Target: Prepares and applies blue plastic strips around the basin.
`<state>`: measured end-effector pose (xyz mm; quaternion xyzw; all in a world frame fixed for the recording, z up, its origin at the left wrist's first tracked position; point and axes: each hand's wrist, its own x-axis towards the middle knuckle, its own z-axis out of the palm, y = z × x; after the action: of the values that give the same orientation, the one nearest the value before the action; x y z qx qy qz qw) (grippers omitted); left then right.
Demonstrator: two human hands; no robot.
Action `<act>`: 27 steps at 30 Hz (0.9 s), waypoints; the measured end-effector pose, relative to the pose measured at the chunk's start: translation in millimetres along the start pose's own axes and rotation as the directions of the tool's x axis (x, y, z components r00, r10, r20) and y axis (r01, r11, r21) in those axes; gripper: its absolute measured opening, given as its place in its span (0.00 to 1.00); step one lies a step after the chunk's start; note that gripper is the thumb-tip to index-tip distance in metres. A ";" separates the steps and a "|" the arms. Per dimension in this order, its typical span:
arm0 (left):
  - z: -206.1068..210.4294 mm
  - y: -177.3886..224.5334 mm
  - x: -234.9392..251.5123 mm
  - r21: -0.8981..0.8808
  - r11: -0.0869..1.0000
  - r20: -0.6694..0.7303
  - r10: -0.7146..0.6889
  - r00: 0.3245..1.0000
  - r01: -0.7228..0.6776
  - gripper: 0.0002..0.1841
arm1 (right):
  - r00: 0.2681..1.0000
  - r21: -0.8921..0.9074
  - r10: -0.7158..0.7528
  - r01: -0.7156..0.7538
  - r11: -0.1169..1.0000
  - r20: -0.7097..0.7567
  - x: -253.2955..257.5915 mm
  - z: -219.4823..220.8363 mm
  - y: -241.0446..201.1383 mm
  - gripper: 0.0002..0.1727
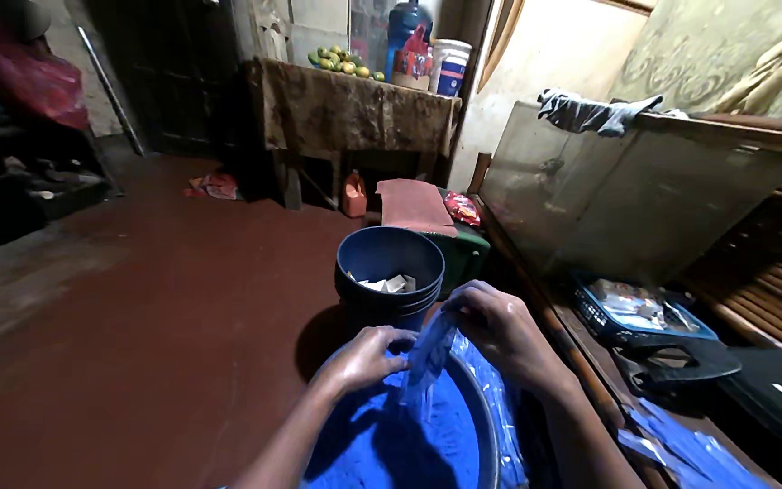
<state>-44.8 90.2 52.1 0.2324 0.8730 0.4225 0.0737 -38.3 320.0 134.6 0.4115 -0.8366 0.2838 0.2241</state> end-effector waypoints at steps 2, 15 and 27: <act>-1.2 2.0 -3.9 0.032 0.999 0.018 -0.018 1.000 0.017 0.20 | 1.000 -0.033 -0.004 0.004 0.999 0.004 9.9 -7.7 -6.0 0.09; -7.1 2.1 -15.1 0.112 0.985 0.077 -0.138 0.988 0.129 0.30 | 0.994 -0.150 -0.038 0.023 0.988 -0.101 16.3 -4.6 -13.4 0.08; -5.4 0.6 -18.0 0.141 0.980 0.059 -0.151 0.987 0.141 0.26 | 0.989 -0.206 -0.047 0.018 0.978 -0.140 25.3 -19.5 -34.6 0.06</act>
<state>-30.5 78.3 54.8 0.1868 0.9113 0.3470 0.1188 -21.5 301.3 174.5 0.3784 -0.8361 0.2215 0.3297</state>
